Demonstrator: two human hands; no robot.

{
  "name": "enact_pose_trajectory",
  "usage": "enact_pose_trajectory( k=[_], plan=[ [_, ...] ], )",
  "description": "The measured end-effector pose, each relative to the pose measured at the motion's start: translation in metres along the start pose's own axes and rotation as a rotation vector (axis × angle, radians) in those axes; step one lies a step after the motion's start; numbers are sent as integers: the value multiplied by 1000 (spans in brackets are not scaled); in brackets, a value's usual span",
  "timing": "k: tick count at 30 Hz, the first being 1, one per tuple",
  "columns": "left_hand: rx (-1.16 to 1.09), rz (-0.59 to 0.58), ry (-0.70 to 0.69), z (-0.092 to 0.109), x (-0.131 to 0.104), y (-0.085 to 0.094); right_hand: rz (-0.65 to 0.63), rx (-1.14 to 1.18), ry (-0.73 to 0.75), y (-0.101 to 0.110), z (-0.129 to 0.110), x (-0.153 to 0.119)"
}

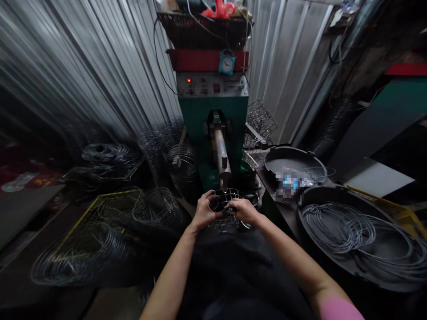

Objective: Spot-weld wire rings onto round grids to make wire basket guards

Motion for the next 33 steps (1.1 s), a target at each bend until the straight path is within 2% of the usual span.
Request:
enact_pose_trajectory(
  k=[6,10,14,17,20,23,25,27,30,33],
  plan=[
    [-15,-30,36,-9,12,-6,9,-32,-39,3,2,9],
    [8,-24,43,-7,13,-7,111,-65,-79,-2,7,4],
    [80,9,94,-6,22,-5,196,-103,-154,-2,12,12],
    [66,20,106,-8,27,-6,255,-38,-143,1,10,16],
    [84,34,103,-8,27,-8,412,185,-137,3,8,3],
    [116,64,113,-7,25,-7,552,550,-324,-2,14,-23],
    [111,77,140,-8,27,-7,547,819,-517,-12,21,-39],
    [92,77,171,-10,31,-7,516,1060,-646,-22,26,-51],
    [84,79,209,-15,37,-7,530,1291,-694,-30,30,-60],
    [80,75,233,-19,42,-8,579,1394,-717,-31,32,-65]
  ],
)
Point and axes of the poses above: each hand's wrist, its own x-axis towards the middle knuckle, its own y-axis out of the back of the hand, z = x × y, the point moved 3 cm from there along x, towards the middle knuckle, and after that the axes turned 14 degrees about x, right-handed, at the moved point
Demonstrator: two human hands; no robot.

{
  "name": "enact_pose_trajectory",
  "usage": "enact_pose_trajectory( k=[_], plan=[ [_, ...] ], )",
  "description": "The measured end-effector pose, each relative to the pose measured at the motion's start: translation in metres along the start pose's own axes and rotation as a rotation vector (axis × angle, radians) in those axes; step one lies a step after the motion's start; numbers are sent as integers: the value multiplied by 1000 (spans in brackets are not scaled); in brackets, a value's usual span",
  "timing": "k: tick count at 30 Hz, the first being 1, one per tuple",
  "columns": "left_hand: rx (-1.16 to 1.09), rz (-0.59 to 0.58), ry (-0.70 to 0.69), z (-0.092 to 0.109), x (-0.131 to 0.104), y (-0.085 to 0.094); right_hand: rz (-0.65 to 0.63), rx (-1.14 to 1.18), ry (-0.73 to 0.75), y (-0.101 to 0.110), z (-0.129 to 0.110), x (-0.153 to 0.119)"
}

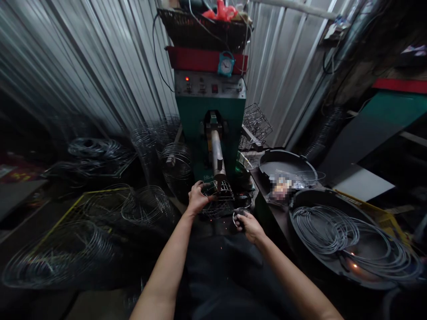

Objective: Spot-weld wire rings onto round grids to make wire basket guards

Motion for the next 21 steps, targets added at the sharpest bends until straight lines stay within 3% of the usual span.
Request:
enact_pose_trajectory(
  k=[8,12,14,16,21],
  plan=[
    [-10,-81,-9,-1,1,2,163,294,-217,18,1,-17],
    [-8,-82,-23,-8,4,-3,169,400,-303,26,5,-19],
    [-16,-87,-39,-10,7,-6,170,342,-218,31,6,-17],
    [-24,-84,-54,-9,10,-5,158,182,-39,40,5,-18],
    [-143,-61,-63,-15,-5,4,75,-562,463,79,11,-39]
  ],
)
Point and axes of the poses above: each hand's wrist, its own x-axis towards the middle knuckle, its own y-axis out of the back of the hand, z = x × y, the point moved 3 cm from there along x, towards the middle knuckle, and after that the axes turned 14 degrees about x, right-handed, at the moved point
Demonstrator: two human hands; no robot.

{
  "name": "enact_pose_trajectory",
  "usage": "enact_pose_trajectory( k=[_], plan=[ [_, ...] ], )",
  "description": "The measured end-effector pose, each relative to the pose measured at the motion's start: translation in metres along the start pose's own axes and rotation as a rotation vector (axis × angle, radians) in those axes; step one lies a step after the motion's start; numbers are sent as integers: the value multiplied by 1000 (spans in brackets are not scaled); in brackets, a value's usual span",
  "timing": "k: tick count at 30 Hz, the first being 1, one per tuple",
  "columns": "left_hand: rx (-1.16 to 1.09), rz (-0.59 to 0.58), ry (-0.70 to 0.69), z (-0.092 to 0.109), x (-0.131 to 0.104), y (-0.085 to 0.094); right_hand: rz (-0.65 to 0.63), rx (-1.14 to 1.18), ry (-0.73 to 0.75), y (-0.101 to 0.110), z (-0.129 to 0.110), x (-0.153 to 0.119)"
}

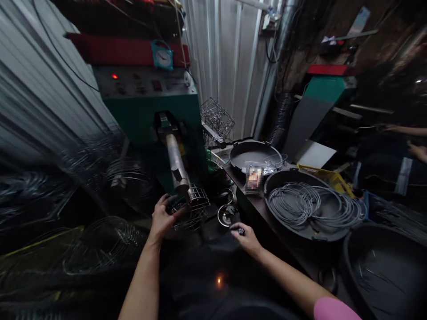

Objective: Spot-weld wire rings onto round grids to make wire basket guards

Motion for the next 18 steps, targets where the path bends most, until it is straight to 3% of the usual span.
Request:
enact_pose_trajectory(
  k=[3,6,10,15,18],
  plan=[
    [-214,40,135,-20,-26,-6,-136,-320,120,20,24,-23],
    [-435,-2,290,-39,-48,-26,-217,-480,159,30,43,-36],
    [-591,71,345,-45,-52,-41,-238,-581,180,26,50,-35],
    [-622,105,350,-41,-46,-37,-234,-669,172,24,52,-31],
    [-571,38,352,-39,-58,-27,-259,-671,137,22,43,-30]
  ],
)
Point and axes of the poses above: each hand's wrist, its own x-axis towards the middle knuckle, its own y-axis out of the back of the hand, z = x × y, the point moved 3 cm from there along x, towards the middle knuckle, and after that the axes turned 14 degrees about x, right-handed, at the moved point
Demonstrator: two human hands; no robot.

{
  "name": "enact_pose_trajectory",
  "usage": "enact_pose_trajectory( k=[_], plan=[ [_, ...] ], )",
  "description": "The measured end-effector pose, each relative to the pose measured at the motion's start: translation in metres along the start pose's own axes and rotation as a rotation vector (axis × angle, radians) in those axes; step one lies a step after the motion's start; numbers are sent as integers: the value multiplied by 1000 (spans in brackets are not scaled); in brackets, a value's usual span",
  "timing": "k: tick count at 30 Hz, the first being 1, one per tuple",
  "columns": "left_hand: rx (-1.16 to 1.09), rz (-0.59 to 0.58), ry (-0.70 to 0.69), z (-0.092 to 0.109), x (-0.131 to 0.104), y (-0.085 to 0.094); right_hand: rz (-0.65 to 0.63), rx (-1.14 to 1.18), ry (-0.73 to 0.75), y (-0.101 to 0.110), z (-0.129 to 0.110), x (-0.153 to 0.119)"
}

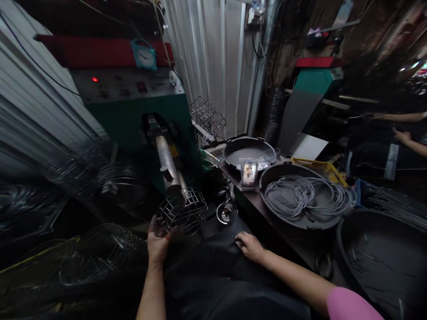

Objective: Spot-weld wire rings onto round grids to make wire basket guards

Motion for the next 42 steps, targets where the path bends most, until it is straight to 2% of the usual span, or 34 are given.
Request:
enact_pose_trajectory(
  k=[3,6,8,10,12,14,17,19,23,31,42],
  plan=[
    [186,-73,-101,13,-22,11,-113,90,14,10,-30,7],
    [549,-35,-355,43,-48,13,-233,226,57,23,-81,23],
    [813,-17,-528,67,-64,5,-287,262,33,31,-114,37],
    [990,-23,-631,86,-77,-6,-347,244,-22,33,-139,53],
    [1068,-20,-674,97,-87,-14,-352,173,-31,31,-157,67],
    [1075,-14,-687,101,-92,-19,-281,85,9,27,-167,75],
    [1018,-14,-696,97,-95,-21,-140,-39,87,17,-171,75],
    [966,-7,-691,93,-95,-21,-100,-94,135,11,-170,71],
    [891,-9,-654,89,-91,-19,-207,-36,252,6,-166,66],
    [824,-52,-610,87,-78,-15,-413,-50,428,18,-169,76],
    [746,-70,-584,83,-55,-18,-324,-92,517,6,-153,96]
  ],
)
Point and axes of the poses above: each hand's wrist, its own x-axis towards the middle knuckle, its own y-axis out of the back of the hand, z = x × y, the point moved 3 cm from there along x, towards the middle knuckle, and after that the axes turned 14 degrees about x, right-handed, at the moved point
